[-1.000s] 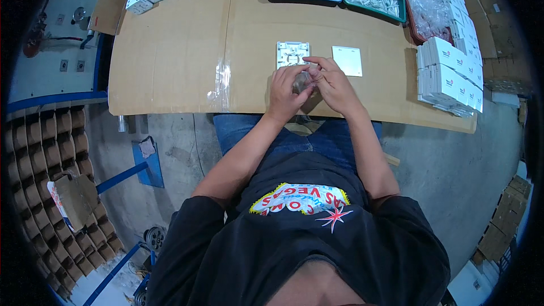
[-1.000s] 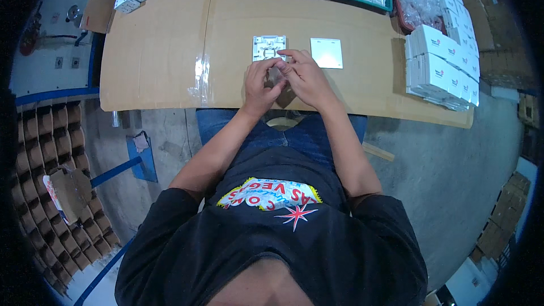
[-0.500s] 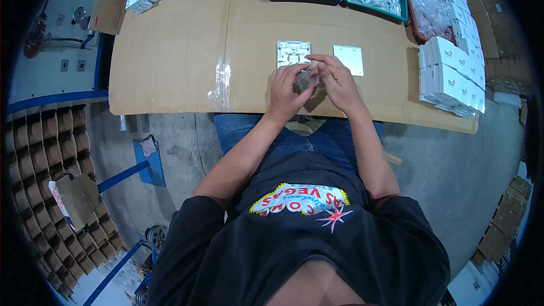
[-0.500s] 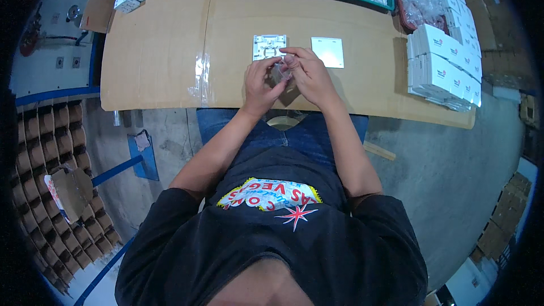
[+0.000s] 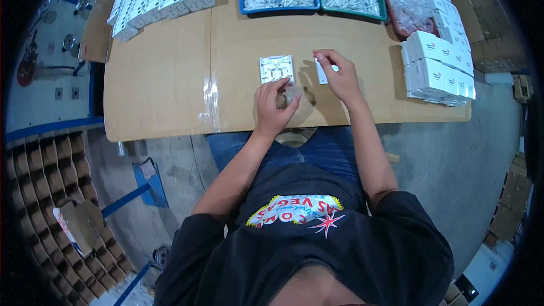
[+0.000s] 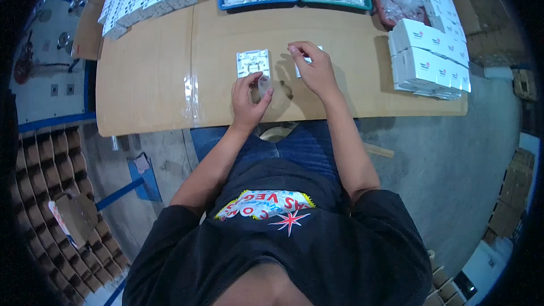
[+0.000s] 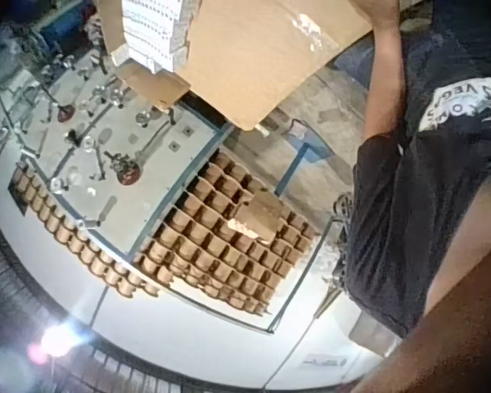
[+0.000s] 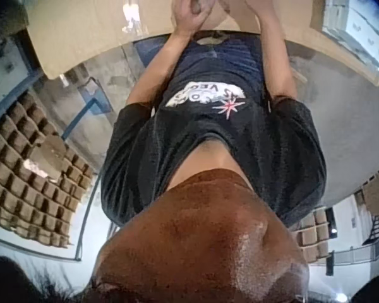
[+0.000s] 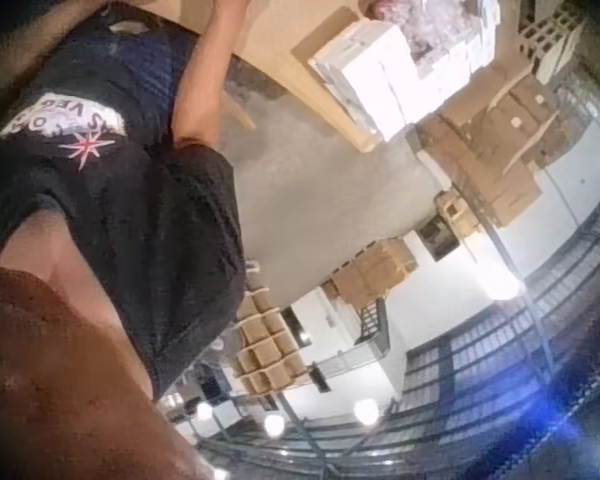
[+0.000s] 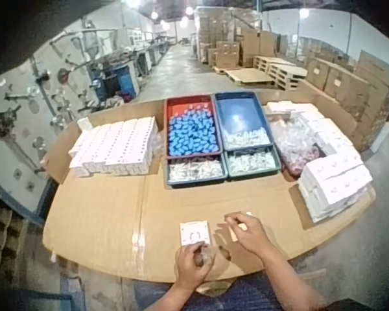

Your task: The person opens a small white box and removes a plastic bag containing small white components. They then pick up individual white components from a tray and place them into the plastic bag. The person repeats this process, adding more components to the bag.

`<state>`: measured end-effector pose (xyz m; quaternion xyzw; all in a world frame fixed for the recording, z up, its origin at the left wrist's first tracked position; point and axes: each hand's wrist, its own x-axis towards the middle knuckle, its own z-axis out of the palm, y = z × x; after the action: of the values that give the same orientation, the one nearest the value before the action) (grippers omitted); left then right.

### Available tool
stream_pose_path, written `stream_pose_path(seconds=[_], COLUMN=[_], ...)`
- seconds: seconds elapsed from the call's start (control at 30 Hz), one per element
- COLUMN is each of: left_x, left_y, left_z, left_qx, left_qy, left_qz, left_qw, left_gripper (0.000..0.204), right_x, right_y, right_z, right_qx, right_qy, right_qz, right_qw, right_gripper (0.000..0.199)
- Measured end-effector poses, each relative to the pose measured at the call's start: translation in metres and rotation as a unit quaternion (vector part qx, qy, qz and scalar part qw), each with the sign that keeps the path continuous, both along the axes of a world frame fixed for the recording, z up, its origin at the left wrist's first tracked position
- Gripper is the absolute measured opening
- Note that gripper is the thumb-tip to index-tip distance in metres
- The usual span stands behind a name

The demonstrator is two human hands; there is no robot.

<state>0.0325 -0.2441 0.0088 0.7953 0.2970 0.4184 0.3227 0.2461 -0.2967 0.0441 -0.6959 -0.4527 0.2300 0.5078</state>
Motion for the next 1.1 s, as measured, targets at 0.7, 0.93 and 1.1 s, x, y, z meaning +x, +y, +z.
stream_pose_path(seconds=[0.7, 0.93, 1.1], left_x=[0.002, 0.002, 0.0], left_y=[-0.001, 0.0, 0.0], left_z=[-0.001, 0.001, 0.002], left_qx=[0.011, 0.011, 0.011], left_qy=[0.042, 0.05, 0.047], left_qz=[0.004, 0.003, 0.008], left_qw=[0.999, 0.999, 0.999], left_gripper=[0.053, 0.053, 0.052], right_x=[0.236, 0.236, 0.237], right_y=[0.159, 0.187, 0.189], right_z=[0.0, 0.005, 0.003], right_qx=[-0.072, -0.167, -0.12], right_qy=[-0.341, -0.386, -0.366], right_qz=[-0.247, -0.25, -0.255], right_qw=[0.904, 0.872, 0.887], right_gripper=[0.025, 0.025, 0.023])
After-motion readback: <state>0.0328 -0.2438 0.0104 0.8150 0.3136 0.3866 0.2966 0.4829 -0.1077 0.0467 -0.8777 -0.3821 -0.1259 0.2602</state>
